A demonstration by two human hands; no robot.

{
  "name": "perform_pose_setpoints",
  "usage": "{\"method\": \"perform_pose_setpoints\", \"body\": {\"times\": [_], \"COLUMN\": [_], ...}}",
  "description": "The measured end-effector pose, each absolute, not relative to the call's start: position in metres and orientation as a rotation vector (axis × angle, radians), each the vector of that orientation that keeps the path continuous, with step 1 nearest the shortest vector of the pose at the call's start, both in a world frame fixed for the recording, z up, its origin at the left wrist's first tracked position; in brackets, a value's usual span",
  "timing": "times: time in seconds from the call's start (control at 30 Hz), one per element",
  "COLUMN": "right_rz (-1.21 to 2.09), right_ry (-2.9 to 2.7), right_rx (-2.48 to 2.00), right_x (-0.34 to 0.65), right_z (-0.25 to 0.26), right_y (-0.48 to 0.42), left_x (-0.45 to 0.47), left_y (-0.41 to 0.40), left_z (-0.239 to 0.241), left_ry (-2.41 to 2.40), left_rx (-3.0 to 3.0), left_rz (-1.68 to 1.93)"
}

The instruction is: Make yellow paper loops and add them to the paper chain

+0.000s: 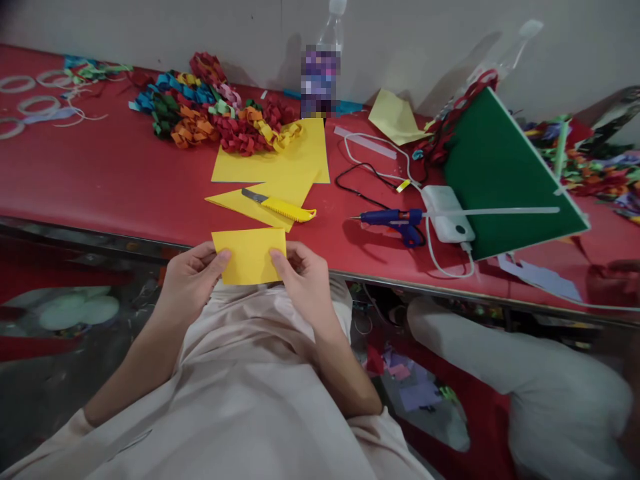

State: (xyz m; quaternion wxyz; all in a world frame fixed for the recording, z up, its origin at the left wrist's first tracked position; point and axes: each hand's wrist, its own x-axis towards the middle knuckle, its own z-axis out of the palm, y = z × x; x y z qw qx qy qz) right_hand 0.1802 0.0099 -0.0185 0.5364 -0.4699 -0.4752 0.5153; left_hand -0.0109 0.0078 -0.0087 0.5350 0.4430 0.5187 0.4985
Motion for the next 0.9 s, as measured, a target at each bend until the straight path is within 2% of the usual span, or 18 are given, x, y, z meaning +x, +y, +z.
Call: {"method": "perform_pose_setpoints", "body": {"times": [0.4,0.57,0.63,0.9], "right_rz": [1.106,1.51,1.575,1.278], "right_ry": [-1.109,-1.087,-1.084,-0.964], "right_rx": [-1.291,-1.046,-1.023,-1.269], "right_x": [0.192,0.191,0.19,0.183], "right_z": [-0.018,-0.016,-0.018,-0.023], "right_y": [0.011,0.012,0.012,0.015], "left_x": [-0.016,-0.024,-0.026,-0.022], "left_y": [0.008,0.006,0.004,0.003], "left_z": [-0.014,-0.016,-0.013,-0.01], "left_ry": [1.223,1.236,1.241,1.365], "left_rx": [1.089,1.188,1.21,1.236], "left_rz": [1.183,1.146,1.103,1.156]}}
